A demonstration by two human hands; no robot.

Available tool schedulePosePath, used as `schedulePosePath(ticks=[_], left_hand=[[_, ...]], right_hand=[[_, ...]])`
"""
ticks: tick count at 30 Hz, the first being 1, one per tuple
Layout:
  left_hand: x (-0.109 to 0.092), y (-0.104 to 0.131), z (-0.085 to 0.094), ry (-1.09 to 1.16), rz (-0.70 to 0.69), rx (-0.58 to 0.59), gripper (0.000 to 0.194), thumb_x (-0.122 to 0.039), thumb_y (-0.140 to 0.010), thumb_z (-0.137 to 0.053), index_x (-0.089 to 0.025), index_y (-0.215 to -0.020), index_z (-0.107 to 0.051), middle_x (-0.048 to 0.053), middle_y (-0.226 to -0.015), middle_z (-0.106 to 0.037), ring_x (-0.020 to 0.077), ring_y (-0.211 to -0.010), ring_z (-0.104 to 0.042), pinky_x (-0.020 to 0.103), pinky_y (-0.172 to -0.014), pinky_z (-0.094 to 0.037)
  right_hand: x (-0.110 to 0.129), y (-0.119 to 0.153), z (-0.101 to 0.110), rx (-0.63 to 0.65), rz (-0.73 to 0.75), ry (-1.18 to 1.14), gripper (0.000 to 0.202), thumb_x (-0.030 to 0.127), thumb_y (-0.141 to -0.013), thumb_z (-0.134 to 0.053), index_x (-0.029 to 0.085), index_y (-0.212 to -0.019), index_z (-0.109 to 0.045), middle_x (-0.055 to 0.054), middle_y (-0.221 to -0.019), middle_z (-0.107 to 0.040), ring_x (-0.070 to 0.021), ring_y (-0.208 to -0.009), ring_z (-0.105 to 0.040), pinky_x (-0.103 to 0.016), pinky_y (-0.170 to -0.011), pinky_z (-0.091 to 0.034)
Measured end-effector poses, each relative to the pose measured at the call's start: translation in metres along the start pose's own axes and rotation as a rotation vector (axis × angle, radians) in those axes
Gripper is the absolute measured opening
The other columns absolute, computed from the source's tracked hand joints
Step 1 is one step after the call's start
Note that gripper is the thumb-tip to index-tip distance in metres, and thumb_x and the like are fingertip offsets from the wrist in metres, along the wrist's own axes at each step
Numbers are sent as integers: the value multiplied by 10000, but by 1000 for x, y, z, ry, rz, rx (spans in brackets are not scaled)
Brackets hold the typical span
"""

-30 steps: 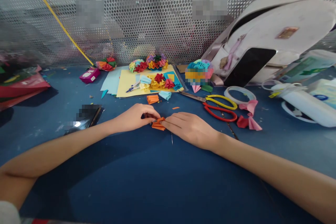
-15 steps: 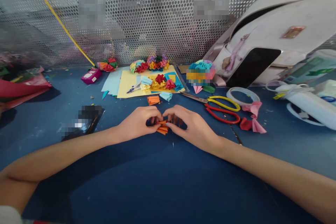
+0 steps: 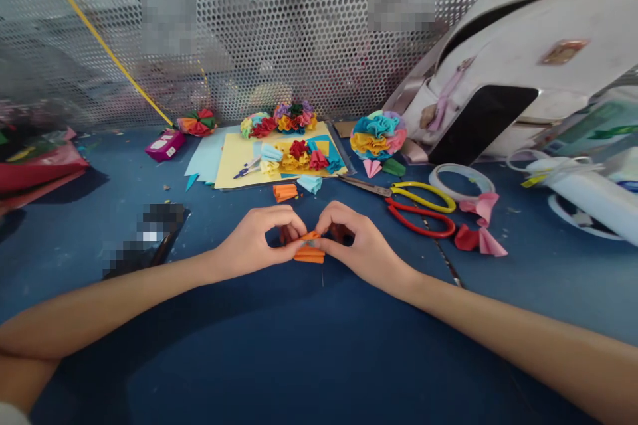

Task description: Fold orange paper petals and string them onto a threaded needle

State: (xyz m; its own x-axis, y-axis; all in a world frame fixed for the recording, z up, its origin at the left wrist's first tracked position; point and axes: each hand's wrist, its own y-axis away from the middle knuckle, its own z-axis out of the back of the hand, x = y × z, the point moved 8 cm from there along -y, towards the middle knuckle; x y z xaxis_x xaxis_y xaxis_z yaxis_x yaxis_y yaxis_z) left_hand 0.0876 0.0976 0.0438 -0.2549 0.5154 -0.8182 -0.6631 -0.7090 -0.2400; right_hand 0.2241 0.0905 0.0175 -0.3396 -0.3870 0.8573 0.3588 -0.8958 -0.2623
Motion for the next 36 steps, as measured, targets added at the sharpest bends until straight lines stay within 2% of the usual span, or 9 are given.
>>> schedulePosePath(ticks=[2, 5, 10, 12, 15, 19, 25, 32, 36], left_hand=[[1, 0, -2, 31, 15, 27, 148, -118, -854, -593, -169, -983, -645, -11, -782, -607, 98, -667, -573, 215, -636, -504], [-3, 0, -7, -64, -76, 96, 288, -80, -874, -534, -191, -1123, -629, -13, -811, -587, 102, -706, -537, 226, -690, -487], [-10, 2, -4, -166, -183, 61, 311, 4, -856, -447, -191, -956, -667, 11, -865, -593, 105, -748, -544, 233, -712, -447], [-13, 2, -5, -134, -171, 85, 294, 14, -839, -441, -187, -906, -645, 13, -884, -589, 105, -753, -544, 235, -719, -446], [-12, 2, -11, -99, -99, 168, 102, -84, -859, -558, -185, -863, -554, -6, -865, -539, 102, -716, -497, 233, -679, -433], [1, 0, -13, 8, 35, 184, 219, -230, -878, -690, -187, -802, -488, -36, -788, -517, 94, -682, -472, 222, -637, -401], [22, -3, -8, 337, 176, 113, 251, -294, -867, -722, -169, -809, -512, -34, -783, -500, 86, -672, -501, 219, -632, -438], [25, -2, -8, 372, 215, 117, 139, -220, -880, -686, -162, -967, -594, -19, -774, -576, 99, -677, -568, 236, -670, -486], [13, -1, -3, 202, 106, 72, 52, -186, -903, -644, -165, -924, -602, -8, -809, -563, 103, -723, -546, 231, -690, -482]], right_hand=[[-2, 0, -2, 19, -22, -14, 264, 434, -905, -695, 222, -783, -595, -11, -838, -553, -143, -677, -533, -273, -575, -452], [-3, -1, -4, 53, -44, -24, 310, 464, -905, -693, 215, -757, -585, -1, -807, -548, -135, -657, -513, -269, -569, -428], [-3, 0, -7, 76, -41, -45, 258, 404, -890, -716, 226, -745, -597, -2, -796, -572, -154, -689, -540, -286, -600, -456], [-1, 0, -8, 84, -21, -54, 264, 384, -882, -724, 227, -726, -581, -7, -782, -591, -173, -736, -568, -302, -649, -489], [2, 0, -9, 96, -5, -62, 277, 372, -885, -722, 221, -707, -573, -14, -759, -611, -188, -772, -578, -320, -707, -508], [2, 0, -10, 113, -32, -65, 272, 370, -900, -695, 206, -704, -604, -28, -789, -610, -182, -775, -572, -309, -694, -491], [-4, 0, -9, 103, -94, -86, 278, 376, -885, -707, 204, -705, -585, -8, -782, -536, -155, -715, -534, -286, -639, -435], [-7, 1, -9, 116, -109, -91, 226, 329, -882, -686, 207, -731, -572, -5, -818, -524, -149, -722, -534, -285, -643, -425], [-9, 1, -11, 149, -145, -90, 209, 328, -875, -690, 206, -741, -586, 0, -811, -542, -142, -705, -527, -281, -645, -432]])
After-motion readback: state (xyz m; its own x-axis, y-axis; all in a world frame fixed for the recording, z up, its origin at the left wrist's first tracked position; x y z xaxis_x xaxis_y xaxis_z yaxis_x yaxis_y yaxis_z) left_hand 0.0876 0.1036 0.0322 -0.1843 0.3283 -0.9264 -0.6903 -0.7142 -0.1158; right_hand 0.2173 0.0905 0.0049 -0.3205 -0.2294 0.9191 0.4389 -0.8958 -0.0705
